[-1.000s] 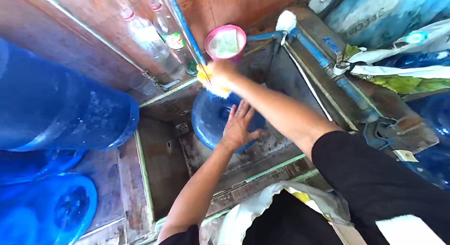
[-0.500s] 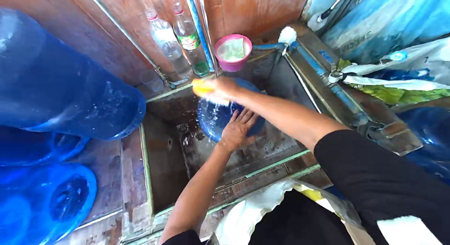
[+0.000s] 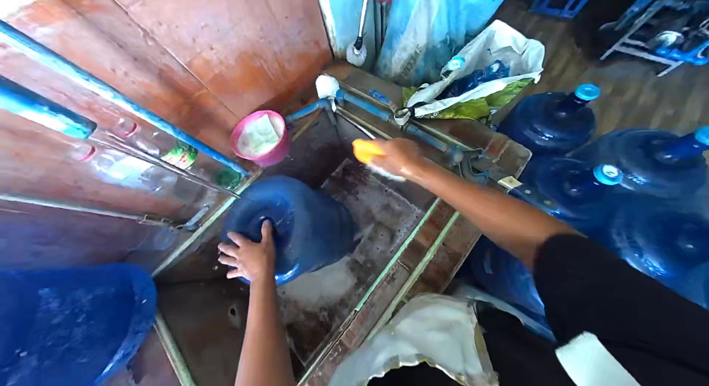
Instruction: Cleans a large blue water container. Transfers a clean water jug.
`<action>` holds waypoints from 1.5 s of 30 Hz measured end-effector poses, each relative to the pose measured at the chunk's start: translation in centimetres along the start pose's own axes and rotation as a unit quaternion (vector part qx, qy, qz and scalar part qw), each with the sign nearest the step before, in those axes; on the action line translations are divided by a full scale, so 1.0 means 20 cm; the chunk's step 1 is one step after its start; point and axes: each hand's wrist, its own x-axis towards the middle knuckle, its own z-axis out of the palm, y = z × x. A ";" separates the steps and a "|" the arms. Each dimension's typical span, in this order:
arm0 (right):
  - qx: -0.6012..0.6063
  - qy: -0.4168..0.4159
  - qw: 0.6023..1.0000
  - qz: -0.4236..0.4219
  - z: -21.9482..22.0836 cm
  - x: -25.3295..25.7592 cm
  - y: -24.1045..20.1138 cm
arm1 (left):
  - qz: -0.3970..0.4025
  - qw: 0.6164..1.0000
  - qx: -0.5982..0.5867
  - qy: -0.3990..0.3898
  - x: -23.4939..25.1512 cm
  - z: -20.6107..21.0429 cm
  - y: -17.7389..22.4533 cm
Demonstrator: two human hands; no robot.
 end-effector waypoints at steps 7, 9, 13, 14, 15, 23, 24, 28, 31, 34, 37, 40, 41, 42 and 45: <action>-0.009 0.211 0.970 0.118 -0.17 -0.12 0.74 | 0.213 0.974 0.066 -0.034 -0.05 0.04 -0.02; -0.027 0.159 0.982 0.102 -0.14 -0.09 0.85 | 0.216 0.973 0.060 -0.047 0.06 0.00 -0.10; -0.049 0.179 0.981 0.055 -0.13 -0.05 0.77 | 0.025 0.998 -0.022 -0.044 0.23 -0.03 -0.06; -0.041 0.205 0.977 0.033 -0.15 -0.03 0.70 | 0.040 0.998 -0.045 -0.027 0.22 -0.01 -0.02; -0.028 0.224 0.974 0.008 -0.17 -0.01 0.62 | 0.078 0.995 -0.065 -0.018 0.20 0.00 0.01; 0.056 0.145 0.965 -0.212 0.10 0.11 -0.01 | 0.119 0.985 -0.122 -0.025 0.33 0.02 0.10; 0.060 0.131 0.963 -0.226 0.16 0.12 -0.03 | 0.097 0.989 -0.107 -0.030 0.28 0.03 0.08; 0.048 0.062 0.964 -0.252 0.32 0.03 0.06 | 0.300 0.951 -0.071 -0.013 -0.10 0.11 -0.18; 0.047 -0.004 0.981 -0.189 0.39 -0.14 0.24 | 0.274 0.959 -0.052 0.044 -0.18 0.11 -0.45; 0.028 -0.052 0.993 -0.102 0.46 -0.34 0.40 | -0.097 0.993 -0.059 0.031 0.02 0.01 -0.53; 0.009 -0.096 0.993 -0.069 0.55 -0.49 0.45 | -0.051 0.992 -0.095 0.060 0.05 0.03 -0.50; -0.031 -0.085 0.992 -0.084 0.63 -0.52 0.43 | 0.247 0.965 -0.070 0.061 0.00 0.09 -0.52; -0.021 -0.078 0.994 -0.074 0.64 -0.52 0.42 | 0.265 0.961 -0.054 0.057 0.03 0.09 -0.52; -0.003 -0.061 0.996 -0.070 0.65 -0.54 0.40 | 0.216 0.974 -0.043 0.053 0.07 0.08 -0.50; 0.082 0.008 0.984 -0.160 0.73 -0.69 0.27 | -0.051 0.997 -0.050 0.028 0.22 0.03 -0.40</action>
